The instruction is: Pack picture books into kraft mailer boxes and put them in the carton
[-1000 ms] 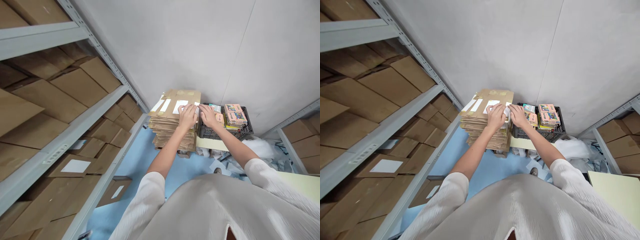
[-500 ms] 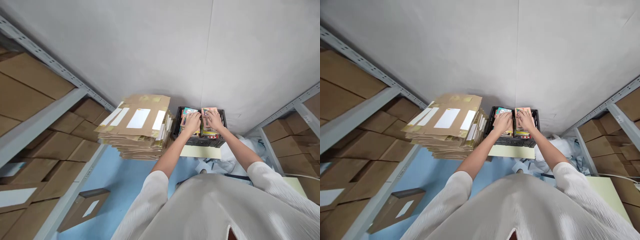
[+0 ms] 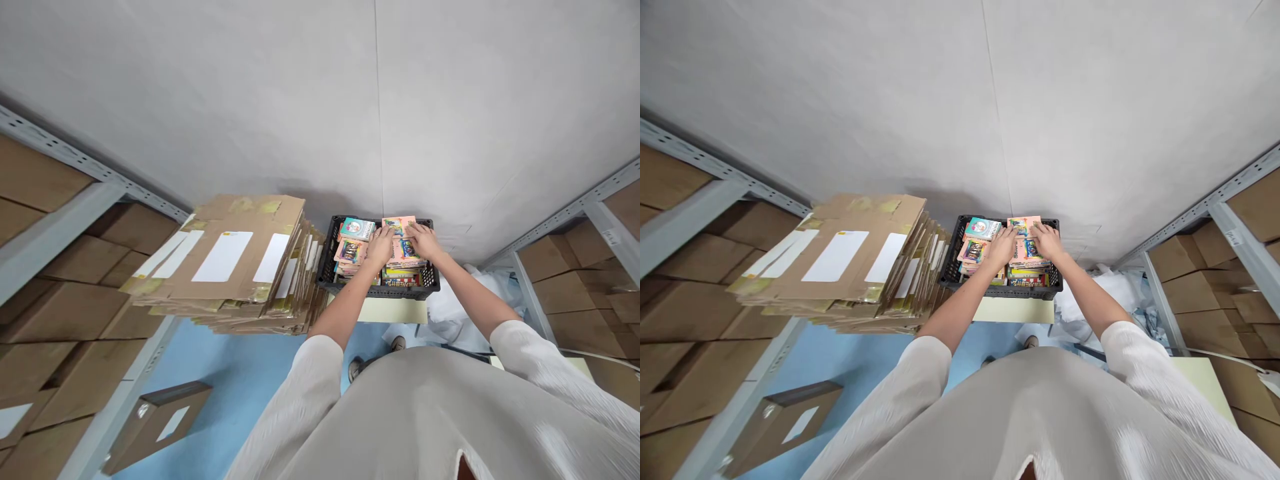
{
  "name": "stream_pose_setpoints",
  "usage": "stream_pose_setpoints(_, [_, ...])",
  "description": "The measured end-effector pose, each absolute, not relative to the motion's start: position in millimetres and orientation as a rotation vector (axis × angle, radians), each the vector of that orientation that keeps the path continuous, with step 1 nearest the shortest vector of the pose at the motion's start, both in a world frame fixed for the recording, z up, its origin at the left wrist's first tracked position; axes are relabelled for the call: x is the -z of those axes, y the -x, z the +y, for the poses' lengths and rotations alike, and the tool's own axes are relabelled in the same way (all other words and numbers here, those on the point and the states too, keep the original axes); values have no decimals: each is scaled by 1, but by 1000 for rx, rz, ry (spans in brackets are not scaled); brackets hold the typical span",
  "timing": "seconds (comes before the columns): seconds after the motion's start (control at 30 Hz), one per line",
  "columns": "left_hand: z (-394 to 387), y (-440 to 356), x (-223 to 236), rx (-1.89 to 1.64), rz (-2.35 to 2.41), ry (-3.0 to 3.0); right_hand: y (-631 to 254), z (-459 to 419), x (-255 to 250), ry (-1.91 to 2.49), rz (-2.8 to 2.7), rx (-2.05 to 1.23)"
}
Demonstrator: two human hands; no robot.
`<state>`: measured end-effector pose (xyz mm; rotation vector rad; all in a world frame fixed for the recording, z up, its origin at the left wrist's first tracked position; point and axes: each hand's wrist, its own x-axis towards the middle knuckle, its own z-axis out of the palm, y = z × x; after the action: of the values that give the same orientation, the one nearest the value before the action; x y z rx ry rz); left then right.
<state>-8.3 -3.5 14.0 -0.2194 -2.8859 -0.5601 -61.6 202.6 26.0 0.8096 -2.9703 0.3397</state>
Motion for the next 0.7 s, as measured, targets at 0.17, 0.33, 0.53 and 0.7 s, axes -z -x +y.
stream_pose_setpoints(0.17, [-5, 13, -5, 557, -2849, 277, 65, 203, -21, -888, -2891, -342])
stream_pose_setpoints(0.33, [-8, 10, -9, 540, -2896, 226, 60, 204, -27, -969, -2864, -234])
stream_pose_setpoints(0.53, [-16, 3, -15, 492, -2952, 262, 48, 205, -34, -927, -2926, -122])
stream_pose_setpoints(0.7, [-22, -8, -23, 513, -2869, 321, 30, 208, -39, -863, -2876, -179])
